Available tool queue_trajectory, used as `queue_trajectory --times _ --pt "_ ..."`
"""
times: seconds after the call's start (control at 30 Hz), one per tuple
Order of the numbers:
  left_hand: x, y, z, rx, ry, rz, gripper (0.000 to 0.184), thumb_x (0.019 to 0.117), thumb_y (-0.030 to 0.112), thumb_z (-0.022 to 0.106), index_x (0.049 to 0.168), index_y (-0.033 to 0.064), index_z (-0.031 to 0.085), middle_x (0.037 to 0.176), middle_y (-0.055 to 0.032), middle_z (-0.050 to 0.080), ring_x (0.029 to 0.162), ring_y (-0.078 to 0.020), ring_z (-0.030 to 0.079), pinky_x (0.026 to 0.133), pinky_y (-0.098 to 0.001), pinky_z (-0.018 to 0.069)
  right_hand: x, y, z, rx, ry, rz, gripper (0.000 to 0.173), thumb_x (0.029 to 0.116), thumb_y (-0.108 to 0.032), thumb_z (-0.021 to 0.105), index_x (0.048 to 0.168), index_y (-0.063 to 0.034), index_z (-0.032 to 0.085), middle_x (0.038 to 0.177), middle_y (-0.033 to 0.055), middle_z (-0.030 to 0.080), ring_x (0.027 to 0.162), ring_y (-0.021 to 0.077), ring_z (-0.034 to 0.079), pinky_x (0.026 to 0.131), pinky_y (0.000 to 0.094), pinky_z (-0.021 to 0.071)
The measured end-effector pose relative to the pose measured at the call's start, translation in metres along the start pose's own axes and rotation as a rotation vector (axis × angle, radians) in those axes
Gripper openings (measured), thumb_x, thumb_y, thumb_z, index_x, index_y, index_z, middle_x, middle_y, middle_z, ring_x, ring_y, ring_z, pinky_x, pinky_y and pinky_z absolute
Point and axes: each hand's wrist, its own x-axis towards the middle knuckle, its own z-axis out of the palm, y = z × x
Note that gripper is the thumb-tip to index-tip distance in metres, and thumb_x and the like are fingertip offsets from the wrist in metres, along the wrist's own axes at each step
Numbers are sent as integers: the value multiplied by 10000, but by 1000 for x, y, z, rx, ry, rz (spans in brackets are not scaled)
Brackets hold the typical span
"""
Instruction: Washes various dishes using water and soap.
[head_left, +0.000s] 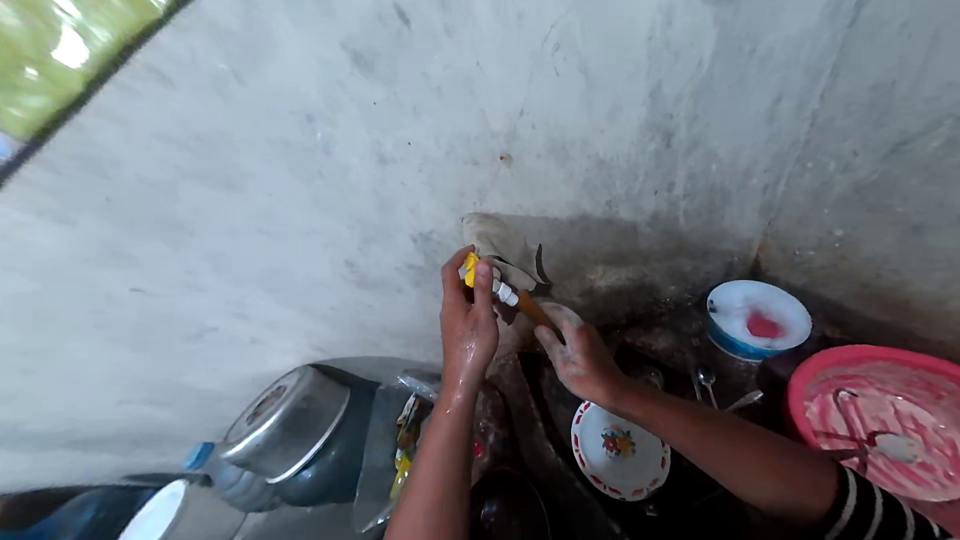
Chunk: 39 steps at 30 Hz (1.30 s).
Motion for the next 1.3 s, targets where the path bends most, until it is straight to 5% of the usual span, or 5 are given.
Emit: queue_trajectory --times 0.33,0.63,0.83,1.1,1.3 --pt "5 -7 11 264 26 108 383 1093 444 438 1364 174 445 789 -43 549 579 -152 531 518 -347 476 6 27 35 -242 441 -359 327 999 -229 639 1253 -29 684 1016 95 766 815 182 754 686 375 638" --pt "4 -4 13 229 -8 115 394 1104 403 420 1397 140 429 940 -25 605 690 -91 602 615 -306 534 30 19 -1 719 -187 -32 294 1061 -166 504 1222 -13 696 734 61 607 477 85 458 405 223 394" --pt "-37 -77 3 63 -20 270 529 1085 389 452 1464 49 309 945 -5 556 743 -80 555 649 -296 511 50 47 -94 8 -473 -23 398 1102 -349 473 1325 -100 690 1292 44 710 1174 127 672 1059 381 530" --pt "-120 -258 103 982 -1165 -384 585 1037 444 560 1517 118 486 1434 -204 580 1310 -391 575 1080 -585 465 -13 322 -240 -868 -351 933 464 863 -161 780 1278 2 652 1321 306 606 1213 508 591 942 727 486" --pt "-172 -289 145 941 -994 -605 637 953 375 701 1472 63 502 1273 -234 662 1186 -403 645 1001 -584 520 -68 395 -227 -835 -226 913 497 959 -211 693 1389 18 592 1528 351 410 1412 554 388 1084 724 387"
